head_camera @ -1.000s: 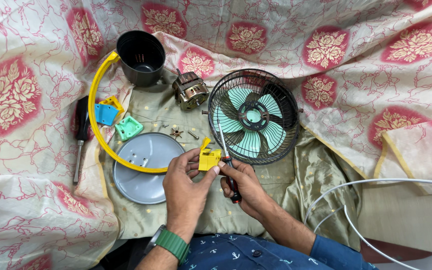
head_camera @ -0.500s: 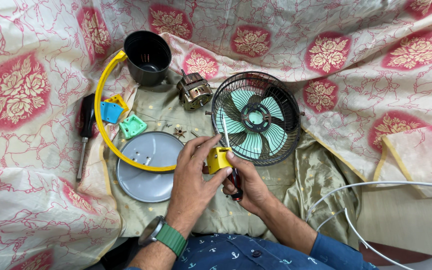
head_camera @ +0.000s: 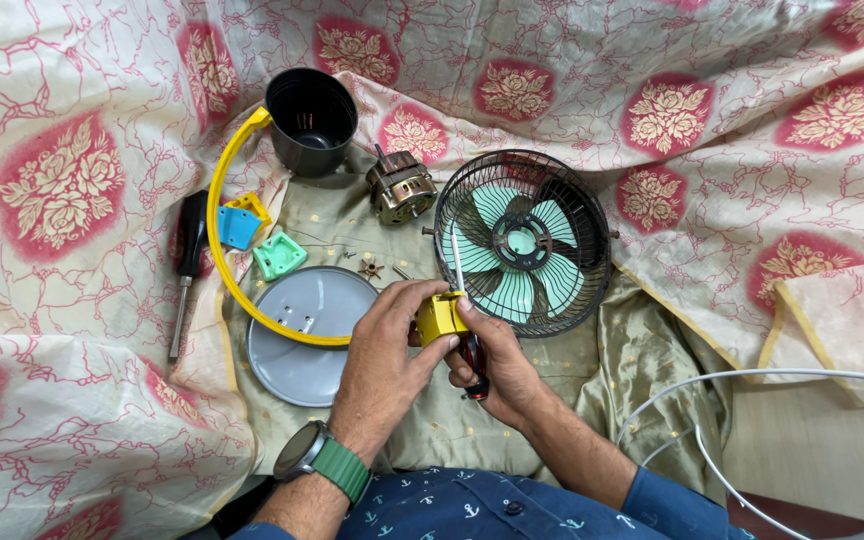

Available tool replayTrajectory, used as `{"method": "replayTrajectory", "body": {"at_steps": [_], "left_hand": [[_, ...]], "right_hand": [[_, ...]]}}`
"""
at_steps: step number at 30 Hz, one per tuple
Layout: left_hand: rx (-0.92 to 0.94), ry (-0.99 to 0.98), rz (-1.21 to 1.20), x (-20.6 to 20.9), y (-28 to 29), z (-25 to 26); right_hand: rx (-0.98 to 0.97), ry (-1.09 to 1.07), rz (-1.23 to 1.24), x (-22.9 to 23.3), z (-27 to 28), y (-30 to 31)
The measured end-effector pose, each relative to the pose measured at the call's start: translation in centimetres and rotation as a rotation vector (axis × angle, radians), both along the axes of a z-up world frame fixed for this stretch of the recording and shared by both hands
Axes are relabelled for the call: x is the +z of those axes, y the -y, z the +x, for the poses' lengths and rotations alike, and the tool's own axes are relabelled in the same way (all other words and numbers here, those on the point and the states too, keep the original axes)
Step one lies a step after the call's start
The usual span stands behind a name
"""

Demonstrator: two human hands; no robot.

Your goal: The person uses a screwdriver to remove screws from a yellow plastic fan component and then from the fan motor. They manipulate the parts and screws on a patterned cloth surface, handling the motor and plastic piece separately.

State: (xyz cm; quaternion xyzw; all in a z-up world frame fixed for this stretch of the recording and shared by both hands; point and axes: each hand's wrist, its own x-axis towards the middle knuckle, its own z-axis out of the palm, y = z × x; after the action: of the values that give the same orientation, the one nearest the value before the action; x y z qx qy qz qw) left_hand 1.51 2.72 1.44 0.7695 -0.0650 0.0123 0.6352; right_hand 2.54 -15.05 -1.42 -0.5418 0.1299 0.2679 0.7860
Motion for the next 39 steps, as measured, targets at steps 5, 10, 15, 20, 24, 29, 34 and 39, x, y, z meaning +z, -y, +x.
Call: {"method": "replayTrajectory", "body": {"at_steps": [5, 10, 15, 20, 24, 29, 34, 39], "left_hand": [[-0.021, -0.085, 0.048, 0.2, -0.6, 0.3], [-0.033, -0.040, 0.045, -0.4, -1.0, 0.8], [-0.023, -0.057, 0.044, -1.0, -1.0, 0.8], [-0.009, -0.076, 0.062, -1.3, -1.1, 0.8], [-0.014, -0.091, 0.071, -1.6, -1.4, 0.9], [0.030, -0.313, -0.034, -3.3, -1.1, 1.0], [0.087, -0.539, -0.361, -6.1, -0.5, 1.1], [0.167, -0.598, -0.367, -7.8, 0.7, 0.6]], "right_hand": [[0.012, 0.014, -0.039, 0.0, 0.4, -0.3], [0.010, 0.011, -0.095, 0.0, 0.8, -0.3], [0.002, -0.016, -0.103, -0.2, 0.6, -0.2], [-0.030, -0.017, -0.092, -1.1, 0.5, 0.0], [-0.031, -0.013, -0.111, -1.9, 0.6, 0.4], [-0.051, 0.080, -0.203, -1.9, 0.5, 0.3], [-0.073, 0.171, -0.398, -0.8, 0.5, -0.4], [-0.011, 0.269, -0.618, -0.6, 0.3, -1.1]]}}
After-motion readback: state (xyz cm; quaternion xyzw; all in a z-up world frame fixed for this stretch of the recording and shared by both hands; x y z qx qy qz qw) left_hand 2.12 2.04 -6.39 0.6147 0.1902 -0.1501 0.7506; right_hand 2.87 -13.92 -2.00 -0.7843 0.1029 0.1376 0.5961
